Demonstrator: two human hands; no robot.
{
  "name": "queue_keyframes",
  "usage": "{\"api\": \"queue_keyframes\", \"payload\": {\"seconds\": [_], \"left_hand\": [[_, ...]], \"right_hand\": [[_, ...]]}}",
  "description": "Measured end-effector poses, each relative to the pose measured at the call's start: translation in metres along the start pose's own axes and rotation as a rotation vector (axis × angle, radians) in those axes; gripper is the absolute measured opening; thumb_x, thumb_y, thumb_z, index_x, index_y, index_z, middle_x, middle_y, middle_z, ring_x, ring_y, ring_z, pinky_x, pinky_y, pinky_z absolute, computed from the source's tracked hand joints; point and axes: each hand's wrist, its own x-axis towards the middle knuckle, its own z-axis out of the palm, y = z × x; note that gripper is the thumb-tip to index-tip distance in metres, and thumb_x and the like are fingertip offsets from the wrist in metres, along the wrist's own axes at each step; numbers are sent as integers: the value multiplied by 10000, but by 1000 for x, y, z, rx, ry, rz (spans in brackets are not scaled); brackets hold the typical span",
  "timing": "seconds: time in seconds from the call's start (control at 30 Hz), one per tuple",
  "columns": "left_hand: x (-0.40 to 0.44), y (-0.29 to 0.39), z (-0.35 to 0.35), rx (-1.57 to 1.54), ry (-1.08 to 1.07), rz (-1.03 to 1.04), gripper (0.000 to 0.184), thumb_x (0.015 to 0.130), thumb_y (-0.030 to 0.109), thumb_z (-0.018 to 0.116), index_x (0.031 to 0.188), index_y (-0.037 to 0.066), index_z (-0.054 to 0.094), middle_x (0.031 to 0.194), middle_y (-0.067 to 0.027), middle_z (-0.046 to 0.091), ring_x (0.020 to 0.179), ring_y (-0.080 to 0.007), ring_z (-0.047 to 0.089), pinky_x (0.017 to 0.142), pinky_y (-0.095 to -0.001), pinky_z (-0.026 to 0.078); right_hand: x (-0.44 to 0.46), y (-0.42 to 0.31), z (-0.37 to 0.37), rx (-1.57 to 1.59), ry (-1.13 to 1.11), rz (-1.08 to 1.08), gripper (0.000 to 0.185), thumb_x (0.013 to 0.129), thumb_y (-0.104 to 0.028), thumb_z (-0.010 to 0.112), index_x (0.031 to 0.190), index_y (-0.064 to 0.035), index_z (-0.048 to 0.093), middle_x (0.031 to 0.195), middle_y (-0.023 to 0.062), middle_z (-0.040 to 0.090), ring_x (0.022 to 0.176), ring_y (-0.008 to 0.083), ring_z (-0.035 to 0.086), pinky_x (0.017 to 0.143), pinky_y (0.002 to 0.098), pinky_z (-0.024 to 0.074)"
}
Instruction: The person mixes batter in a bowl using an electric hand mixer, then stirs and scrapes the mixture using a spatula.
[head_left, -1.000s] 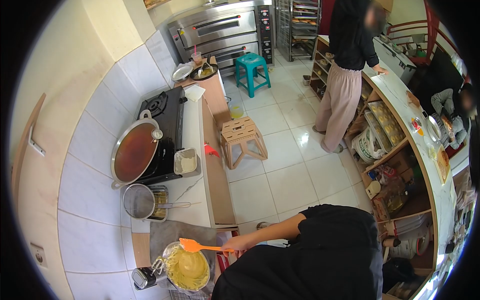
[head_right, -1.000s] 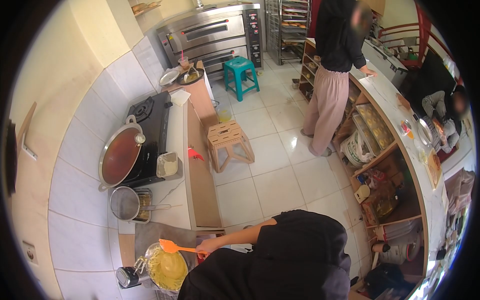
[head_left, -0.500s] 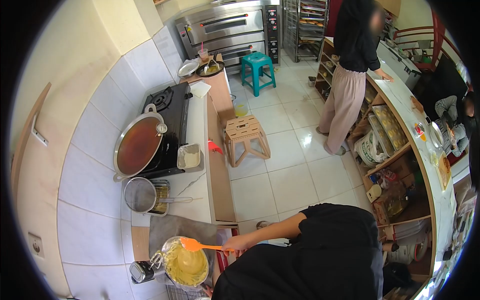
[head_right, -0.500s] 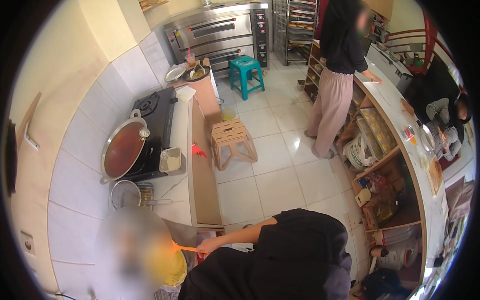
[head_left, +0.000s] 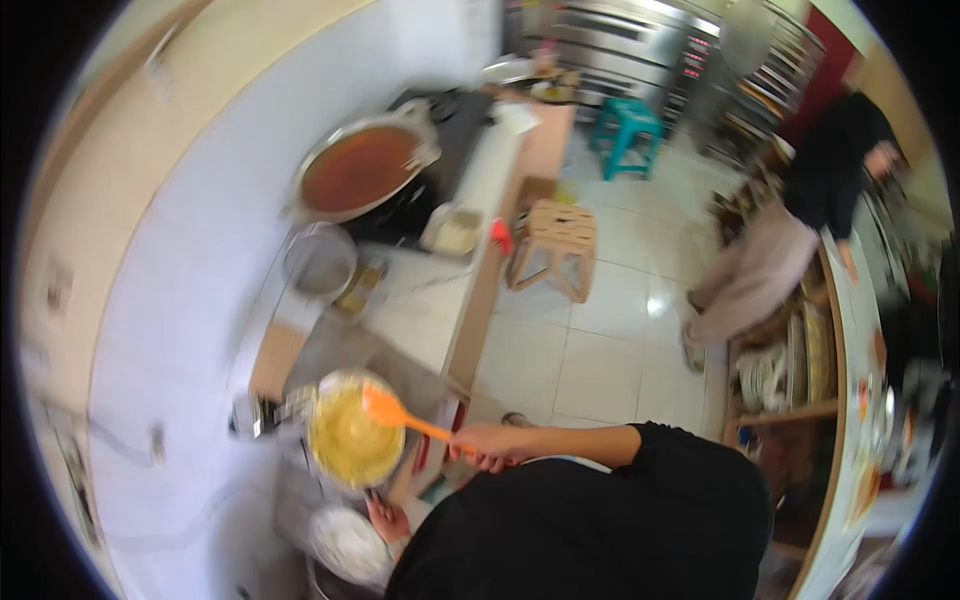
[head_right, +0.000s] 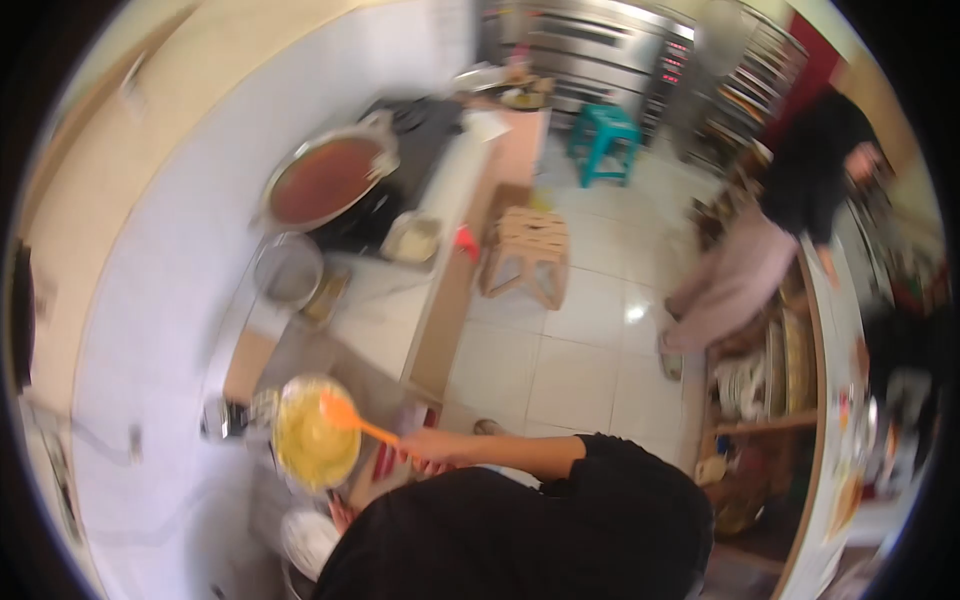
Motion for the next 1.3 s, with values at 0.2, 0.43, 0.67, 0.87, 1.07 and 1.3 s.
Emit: {"api": "queue_keyframes", "payload": {"seconds": [0.2,0.43,0.67,0.87,1.07,1.3], "left_hand": [[-13,1,24,-40,206,126,294,759,9,687,644,136,449,472,30,390,370,-80,343,357,-225,263],[-35,-11,36,84,360,205,324,728,201,776,702,98,470,518,12,464,393,-80,412,371,-208,326],[-54,-26,13,145,394,243,293,747,224,756,807,51,528,580,5,489,429,-63,428,388,-204,338],[-57,-23,-10,91,463,284,212,793,188,705,814,50,545,601,3,491,433,-68,429,396,-212,343],[-58,-26,-15,62,477,244,183,803,179,693,805,74,543,613,5,489,444,-66,430,400,-218,334],[-56,-26,-10,111,463,180,208,813,202,673,866,65,526,639,12,478,491,-76,440,442,-232,359]], "right_hand": [[5,-11,2,-73,65,31,244,924,-328,395,876,-104,480,555,-41,315,404,29,224,346,186,178],[14,-27,13,-181,-42,139,265,935,-319,349,897,-86,470,548,-44,294,398,27,208,344,185,173],[53,-46,38,-158,-160,154,253,934,-312,330,910,-91,451,548,-53,293,385,23,212,335,184,159],[81,-49,55,91,-227,101,231,923,-306,340,891,-104,447,550,-56,279,389,24,200,332,180,176],[78,-39,59,360,-308,133,222,918,-299,351,876,-109,457,540,-55,281,386,29,210,331,178,188],[61,-35,50,298,-245,152,236,918,-309,340,873,-107,453,540,-49,285,387,35,213,332,184,181]]}}
